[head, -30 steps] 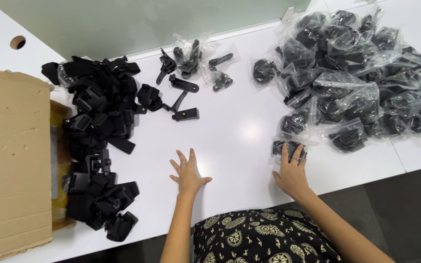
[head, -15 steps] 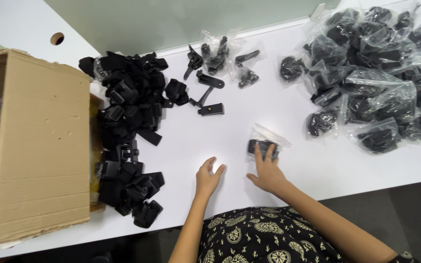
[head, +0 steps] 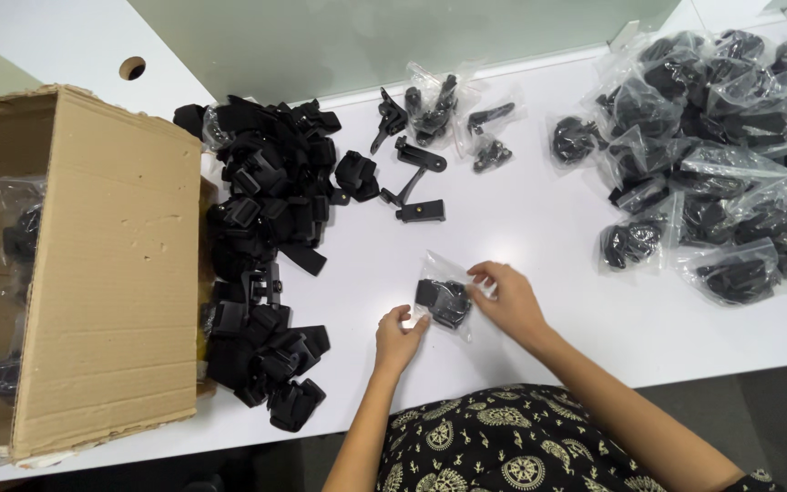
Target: The person packs small black plastic camera accessories into clear plastic bags. They pick up individual items from a pile on a white table, place them into bags, and then put the sealed bags into a cardboard box. The process is repeated continuously throughout the video.
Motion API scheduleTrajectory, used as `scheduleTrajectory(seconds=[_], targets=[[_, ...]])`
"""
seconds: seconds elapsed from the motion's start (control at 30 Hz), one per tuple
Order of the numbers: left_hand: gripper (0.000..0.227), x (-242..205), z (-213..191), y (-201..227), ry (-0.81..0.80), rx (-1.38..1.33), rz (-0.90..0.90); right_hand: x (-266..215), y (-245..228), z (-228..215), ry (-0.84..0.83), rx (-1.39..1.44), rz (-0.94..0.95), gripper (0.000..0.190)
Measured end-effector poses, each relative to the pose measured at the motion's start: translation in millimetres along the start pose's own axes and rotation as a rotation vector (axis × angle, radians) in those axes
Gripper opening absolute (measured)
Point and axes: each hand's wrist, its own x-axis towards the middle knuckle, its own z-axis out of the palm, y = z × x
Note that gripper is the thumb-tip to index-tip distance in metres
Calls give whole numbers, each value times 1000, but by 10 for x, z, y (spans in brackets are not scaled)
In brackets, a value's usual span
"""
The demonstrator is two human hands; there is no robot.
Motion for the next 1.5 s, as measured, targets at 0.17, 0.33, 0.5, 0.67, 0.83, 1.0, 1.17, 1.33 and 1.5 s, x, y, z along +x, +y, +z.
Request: scheduleTrajectory(seconds=[0.17, 0.33, 0.5, 0.67, 0.83, 1.0, 1.17, 1.33, 1.5], targets=[[66, 104, -116, 127, -56, 12, -23, 362, 197, 52, 8, 18, -46, 34], [53, 109, -249, 379, 46, -35, 133, 529, 271, 118, -108, -32, 8, 25], [33, -68, -316, 724, -13, -332, 80, 464, 175, 42, -208, 235, 181, 24], [32, -316, -414, 1140, -51, -429, 21, 257, -67, 18, -255, 495, 184, 24], [33, -488, -468, 1314, 2, -410, 21, 45, -244, 13, -204, 484, 78, 25], [29, -490, -417, 1252, -41, -692, -13, 37, -265, -45, -213, 485, 2, 23], [26, -492, -337, 1163, -60, -801, -117, 13, -264, -10, -197, 490, 68, 22], [22, -453, -310, 1080, -66, -845, -97, 17, -294, -36, -197, 566, 46, 29], [20, -399, -278, 988, -97, -896, -134, 16, -321, -54, -251, 563, 63, 36]])
